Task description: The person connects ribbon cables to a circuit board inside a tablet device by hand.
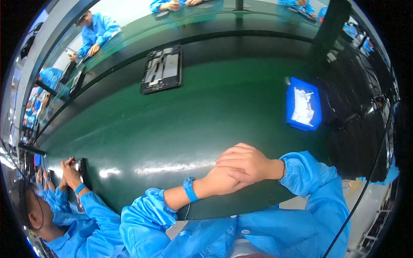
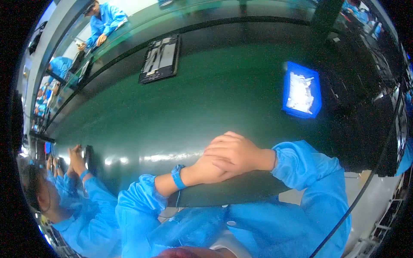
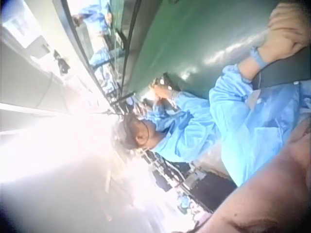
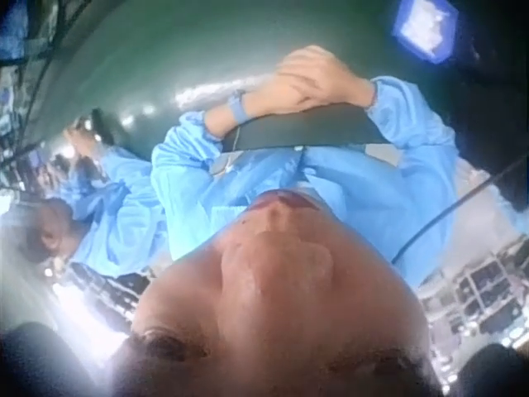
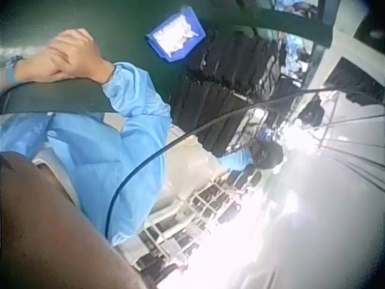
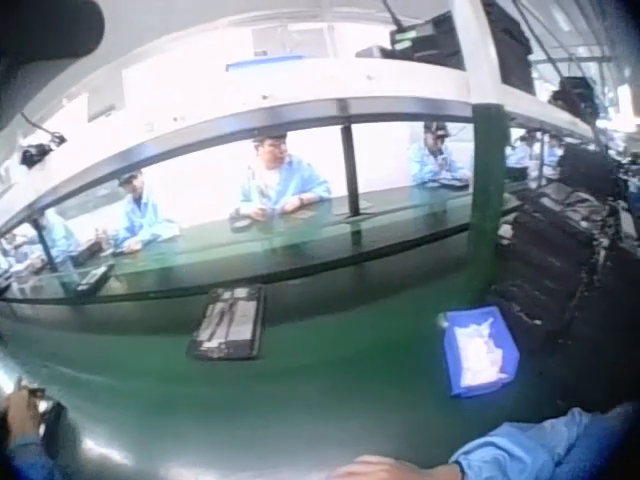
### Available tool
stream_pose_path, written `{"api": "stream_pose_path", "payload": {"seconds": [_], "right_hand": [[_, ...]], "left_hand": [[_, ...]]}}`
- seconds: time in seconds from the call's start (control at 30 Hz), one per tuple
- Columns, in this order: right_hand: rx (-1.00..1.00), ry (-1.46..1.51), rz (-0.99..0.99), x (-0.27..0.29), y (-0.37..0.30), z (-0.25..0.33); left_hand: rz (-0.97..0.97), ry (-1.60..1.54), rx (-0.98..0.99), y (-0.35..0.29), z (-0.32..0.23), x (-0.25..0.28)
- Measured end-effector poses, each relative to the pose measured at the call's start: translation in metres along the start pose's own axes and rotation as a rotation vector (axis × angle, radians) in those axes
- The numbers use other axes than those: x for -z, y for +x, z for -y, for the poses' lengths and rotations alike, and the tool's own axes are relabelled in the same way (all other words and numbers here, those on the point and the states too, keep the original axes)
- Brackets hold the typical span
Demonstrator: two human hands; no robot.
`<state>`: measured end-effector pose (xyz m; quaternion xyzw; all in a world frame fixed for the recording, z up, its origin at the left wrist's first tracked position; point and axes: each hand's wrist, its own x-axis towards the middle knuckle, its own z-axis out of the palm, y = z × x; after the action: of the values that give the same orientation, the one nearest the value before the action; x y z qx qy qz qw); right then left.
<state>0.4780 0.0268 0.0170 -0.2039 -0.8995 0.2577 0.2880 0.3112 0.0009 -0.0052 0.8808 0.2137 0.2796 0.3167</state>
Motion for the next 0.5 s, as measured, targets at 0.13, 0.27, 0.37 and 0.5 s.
{"api": "stream_pose_path", "payload": {"seconds": [0.13,0.27,0.37,0.5], "right_hand": [[-0.036,0.017,0.005,0.005,-0.008,-0.002],[-0.015,0.019,-0.008,0.005,-0.011,-0.007],[-0.012,0.017,0.009,0.006,-0.014,-0.009],[-0.006,0.013,-0.004,0.007,-0.016,-0.011]], "left_hand": [[0.011,-0.008,-0.025,0.01,-0.001,-0.001],[0.018,0.004,-0.013,0.013,-0.002,-0.004],[0.03,-0.006,-0.009,0.015,0.0,-0.007],[0.043,0.009,0.003,0.017,0.001,-0.01]]}}
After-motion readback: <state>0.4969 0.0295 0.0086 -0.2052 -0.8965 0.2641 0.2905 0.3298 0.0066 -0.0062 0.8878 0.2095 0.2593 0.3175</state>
